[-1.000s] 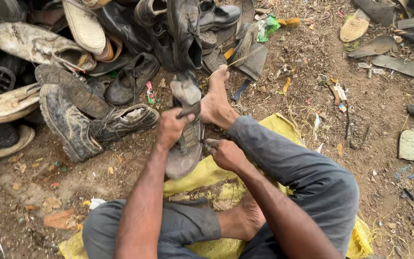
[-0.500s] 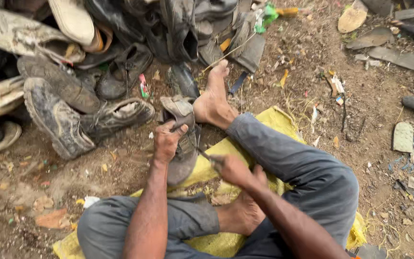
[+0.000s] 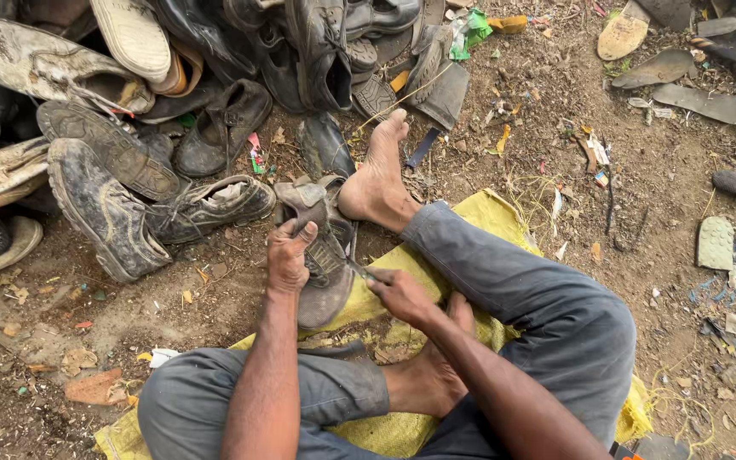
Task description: The person uses a knife to cut away the soles and inner linings of various discarded shoes, separating different components.
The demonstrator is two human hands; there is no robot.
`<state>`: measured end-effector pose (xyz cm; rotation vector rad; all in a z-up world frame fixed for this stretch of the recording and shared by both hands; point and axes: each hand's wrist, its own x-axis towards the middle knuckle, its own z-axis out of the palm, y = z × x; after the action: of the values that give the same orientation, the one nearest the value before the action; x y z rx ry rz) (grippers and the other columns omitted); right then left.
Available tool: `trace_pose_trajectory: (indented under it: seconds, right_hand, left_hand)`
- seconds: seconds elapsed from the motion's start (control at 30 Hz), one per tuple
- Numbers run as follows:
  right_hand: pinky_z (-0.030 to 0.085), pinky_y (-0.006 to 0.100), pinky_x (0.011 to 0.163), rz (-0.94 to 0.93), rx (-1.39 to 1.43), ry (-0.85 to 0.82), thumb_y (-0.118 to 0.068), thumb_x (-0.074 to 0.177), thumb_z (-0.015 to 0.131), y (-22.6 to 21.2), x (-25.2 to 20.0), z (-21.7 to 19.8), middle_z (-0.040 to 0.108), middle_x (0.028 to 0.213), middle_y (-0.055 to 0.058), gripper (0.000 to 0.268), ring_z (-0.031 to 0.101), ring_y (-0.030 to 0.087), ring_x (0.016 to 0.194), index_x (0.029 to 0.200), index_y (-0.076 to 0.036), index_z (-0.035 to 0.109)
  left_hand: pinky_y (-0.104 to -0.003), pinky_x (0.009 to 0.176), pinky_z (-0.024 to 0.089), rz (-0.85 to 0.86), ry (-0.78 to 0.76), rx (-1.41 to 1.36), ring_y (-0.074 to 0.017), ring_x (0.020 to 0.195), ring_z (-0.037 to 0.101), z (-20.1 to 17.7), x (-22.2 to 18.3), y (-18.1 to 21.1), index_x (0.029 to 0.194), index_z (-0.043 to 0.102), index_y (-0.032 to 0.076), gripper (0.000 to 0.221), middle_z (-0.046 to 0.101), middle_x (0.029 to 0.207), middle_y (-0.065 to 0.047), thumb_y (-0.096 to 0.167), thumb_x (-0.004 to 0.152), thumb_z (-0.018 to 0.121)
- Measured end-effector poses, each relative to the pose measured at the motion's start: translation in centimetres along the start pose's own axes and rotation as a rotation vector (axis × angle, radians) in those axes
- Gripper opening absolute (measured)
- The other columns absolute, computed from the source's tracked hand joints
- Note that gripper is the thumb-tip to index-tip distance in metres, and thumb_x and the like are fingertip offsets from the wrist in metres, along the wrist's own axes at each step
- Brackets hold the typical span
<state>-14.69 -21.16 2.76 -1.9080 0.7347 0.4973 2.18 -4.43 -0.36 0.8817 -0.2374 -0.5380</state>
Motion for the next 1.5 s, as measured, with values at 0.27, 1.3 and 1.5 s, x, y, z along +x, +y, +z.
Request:
trace_pose_trajectory:
  seconds: [0.27,1.3,1.5]
  right_hand:
    - [0.055,0.045,0.086,-0.424,-0.254,0.145,-0.027,0.097,0.061,2.3,-2.9,-0.6,0.075,0.108,0.023,0.039,0.073,0.039,0.098,0.128,-0.006,0.071]
    - [0.055,0.044,0.089,-0.130,-0.002,0.158,-0.027,0.094,0.058,3.8,-7.2,7.5,0.073,0.106,0.026,0.043,0.073,0.039,0.100,0.131,-0.009,0.066]
    - [0.054,0.042,0.088,-0.137,-0.070,0.096,-0.026,0.098,0.057,5.0,-12.3,10.1,0.071,0.102,0.028,0.038,0.071,0.038,0.097,0.129,-0.005,0.064]
  left_hand:
    - [-0.028,0.084,0.055,0.018,0.012,0.077,-0.0118,0.089,0.068,0.9,0.1,0.8,0.110,0.076,0.002,0.025,0.076,0.101,-0.003,0.021,0.094,0.076]
    - [-0.030,0.078,0.058,0.021,0.188,-0.294,-0.0151,0.084,0.070,1.2,-0.2,-2.3,0.110,0.071,0.004,0.023,0.074,0.098,-0.004,0.021,0.098,0.078]
    - [-0.031,0.087,0.057,0.038,0.243,-0.269,-0.0149,0.091,0.071,1.2,0.3,-1.5,0.114,0.073,0.007,0.030,0.076,0.101,-0.002,0.026,0.091,0.076]
